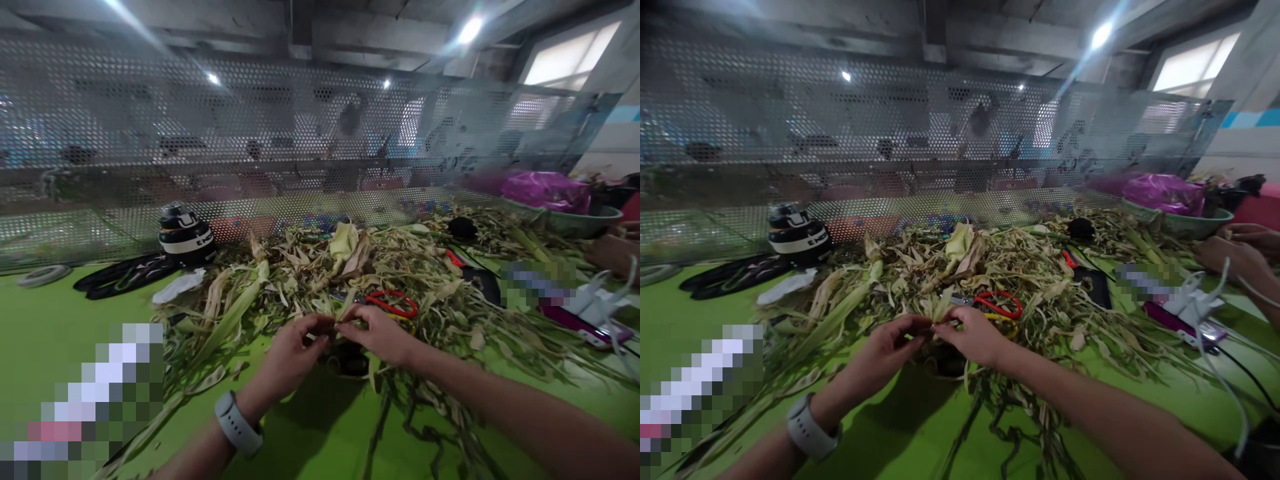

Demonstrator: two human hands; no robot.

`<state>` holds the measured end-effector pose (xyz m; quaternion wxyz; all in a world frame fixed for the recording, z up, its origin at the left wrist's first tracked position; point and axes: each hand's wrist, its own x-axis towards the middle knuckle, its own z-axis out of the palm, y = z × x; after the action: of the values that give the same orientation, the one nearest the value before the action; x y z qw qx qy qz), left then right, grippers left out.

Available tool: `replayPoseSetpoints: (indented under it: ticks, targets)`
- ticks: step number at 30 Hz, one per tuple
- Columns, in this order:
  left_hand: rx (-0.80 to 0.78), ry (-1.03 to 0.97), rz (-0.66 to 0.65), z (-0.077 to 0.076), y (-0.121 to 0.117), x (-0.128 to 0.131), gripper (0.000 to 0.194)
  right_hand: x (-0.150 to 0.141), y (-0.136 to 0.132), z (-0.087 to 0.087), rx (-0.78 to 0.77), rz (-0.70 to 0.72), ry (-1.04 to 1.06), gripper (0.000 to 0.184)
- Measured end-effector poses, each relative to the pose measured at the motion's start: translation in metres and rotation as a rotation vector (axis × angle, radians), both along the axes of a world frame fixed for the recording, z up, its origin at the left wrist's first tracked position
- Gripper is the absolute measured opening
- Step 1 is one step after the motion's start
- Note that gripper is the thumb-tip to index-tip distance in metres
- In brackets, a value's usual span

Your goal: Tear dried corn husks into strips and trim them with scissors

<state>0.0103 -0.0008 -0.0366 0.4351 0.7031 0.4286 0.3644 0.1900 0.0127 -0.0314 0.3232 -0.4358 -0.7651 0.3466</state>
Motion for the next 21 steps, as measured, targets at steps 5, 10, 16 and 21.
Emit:
replayPoseSetpoints:
  ticks: [5, 10, 16, 21]
  targets:
    - [-0.041, -0.075, -0.009, 0.001, -0.002, 0.0, 0.027, 0.003, 0.003, 0.006, -0.447, -0.014, 0.233, 0.023]
    - [-0.1, -0.168, -0.02, 0.006, -0.007, 0.0, 0.023, 0.001, 0.001, 0.007, -0.687, 0.018, 0.493, 0.031]
    - [-0.297, -0.398, 0.041, 0.009, -0.013, 0.007, 0.021, 0.001, 0.001, 0.003, -0.816, 0.1, 0.654, 0.028]
    - [-0.42, -0.472, 0.039, 0.005, -0.011, 0.011, 0.031, 0.001, -0.001, 0.003, -0.79, 0.11, 0.636, 0.029]
